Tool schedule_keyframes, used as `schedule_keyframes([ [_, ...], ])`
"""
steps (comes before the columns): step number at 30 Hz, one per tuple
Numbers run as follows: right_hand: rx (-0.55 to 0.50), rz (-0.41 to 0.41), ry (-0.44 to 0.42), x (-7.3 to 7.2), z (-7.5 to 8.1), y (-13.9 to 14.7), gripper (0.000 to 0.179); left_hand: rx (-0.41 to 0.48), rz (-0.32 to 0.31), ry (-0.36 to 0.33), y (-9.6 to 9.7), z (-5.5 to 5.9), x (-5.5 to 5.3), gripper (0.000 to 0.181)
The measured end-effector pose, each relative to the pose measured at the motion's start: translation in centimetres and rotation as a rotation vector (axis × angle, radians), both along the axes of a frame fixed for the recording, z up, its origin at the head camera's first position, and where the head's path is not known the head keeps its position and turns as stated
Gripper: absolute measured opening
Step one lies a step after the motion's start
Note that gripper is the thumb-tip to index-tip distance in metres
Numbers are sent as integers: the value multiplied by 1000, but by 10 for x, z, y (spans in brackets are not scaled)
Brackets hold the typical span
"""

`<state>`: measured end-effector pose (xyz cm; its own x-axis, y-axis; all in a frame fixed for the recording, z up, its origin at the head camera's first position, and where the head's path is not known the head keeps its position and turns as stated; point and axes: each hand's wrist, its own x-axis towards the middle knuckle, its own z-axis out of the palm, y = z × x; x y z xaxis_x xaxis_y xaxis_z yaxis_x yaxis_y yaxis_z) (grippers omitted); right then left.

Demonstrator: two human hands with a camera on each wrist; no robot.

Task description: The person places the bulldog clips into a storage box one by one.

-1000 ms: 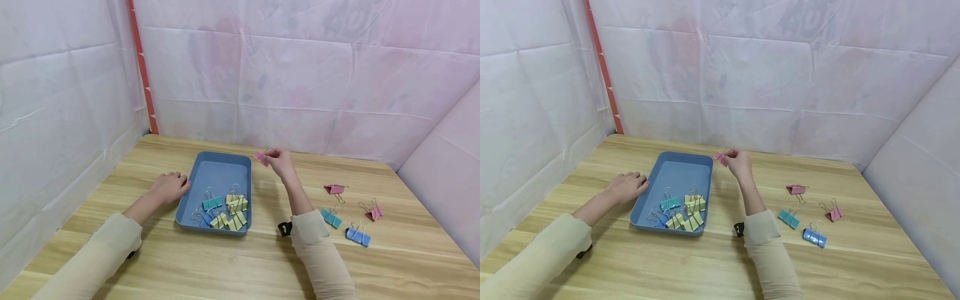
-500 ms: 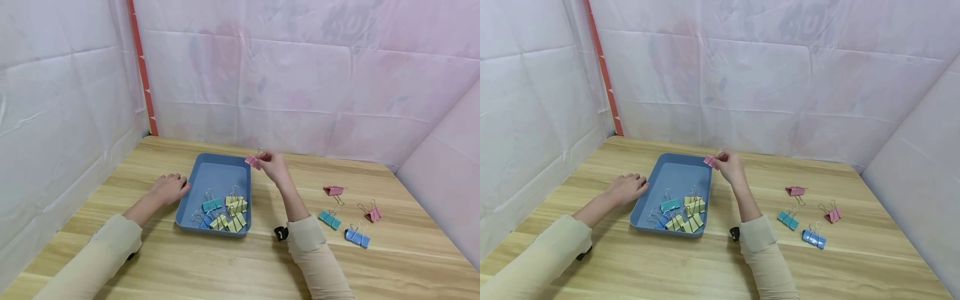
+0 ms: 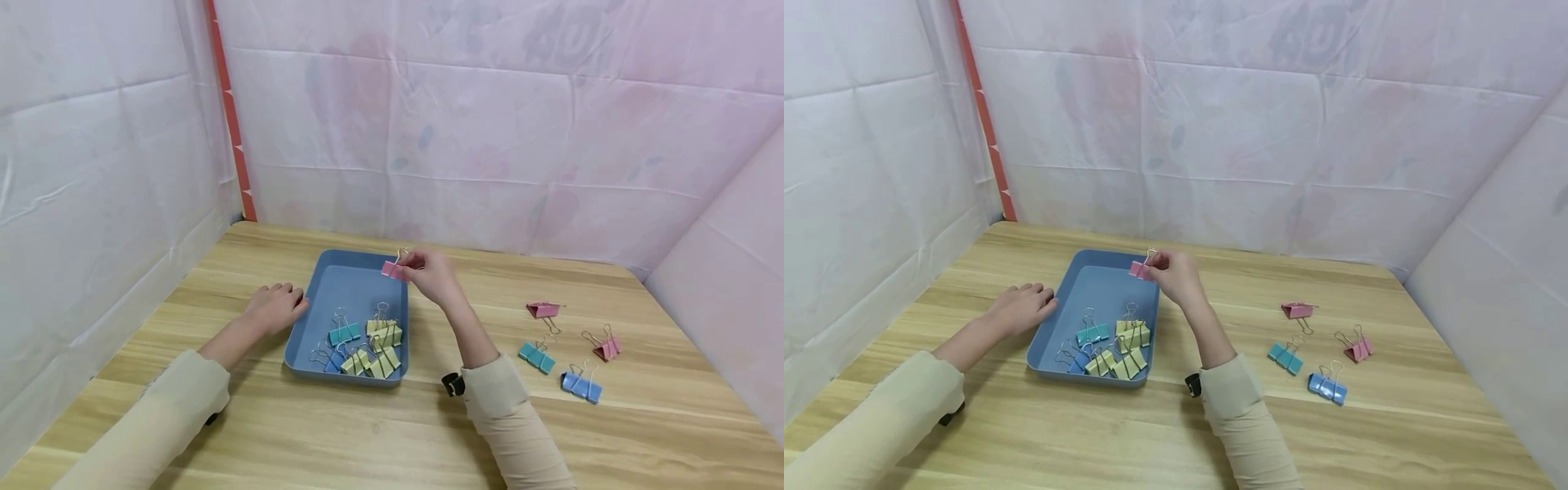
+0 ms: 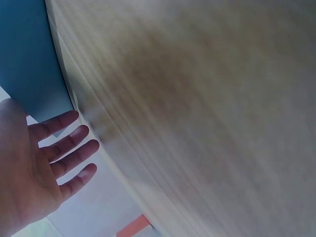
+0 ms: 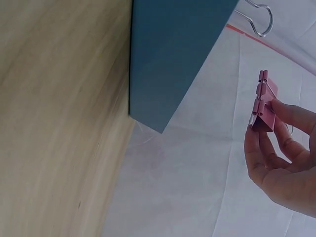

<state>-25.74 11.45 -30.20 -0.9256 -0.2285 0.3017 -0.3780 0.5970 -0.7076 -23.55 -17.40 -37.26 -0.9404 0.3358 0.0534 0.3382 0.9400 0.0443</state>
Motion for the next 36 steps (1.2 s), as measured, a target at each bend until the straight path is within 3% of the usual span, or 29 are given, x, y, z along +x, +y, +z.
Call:
schedule_keyframes([
  [8, 116, 116, -73, 3, -8, -10, 6, -2, 0, -5, -5, -2, 0, 45],
  [23, 281, 386, -101, 22, -14, -41, 7, -3, -2, -8, -6, 0, 0, 44],
  [36, 388, 454, -65, 33, -18, -53, 9, -4, -11, 0, -6, 0, 0, 43],
])
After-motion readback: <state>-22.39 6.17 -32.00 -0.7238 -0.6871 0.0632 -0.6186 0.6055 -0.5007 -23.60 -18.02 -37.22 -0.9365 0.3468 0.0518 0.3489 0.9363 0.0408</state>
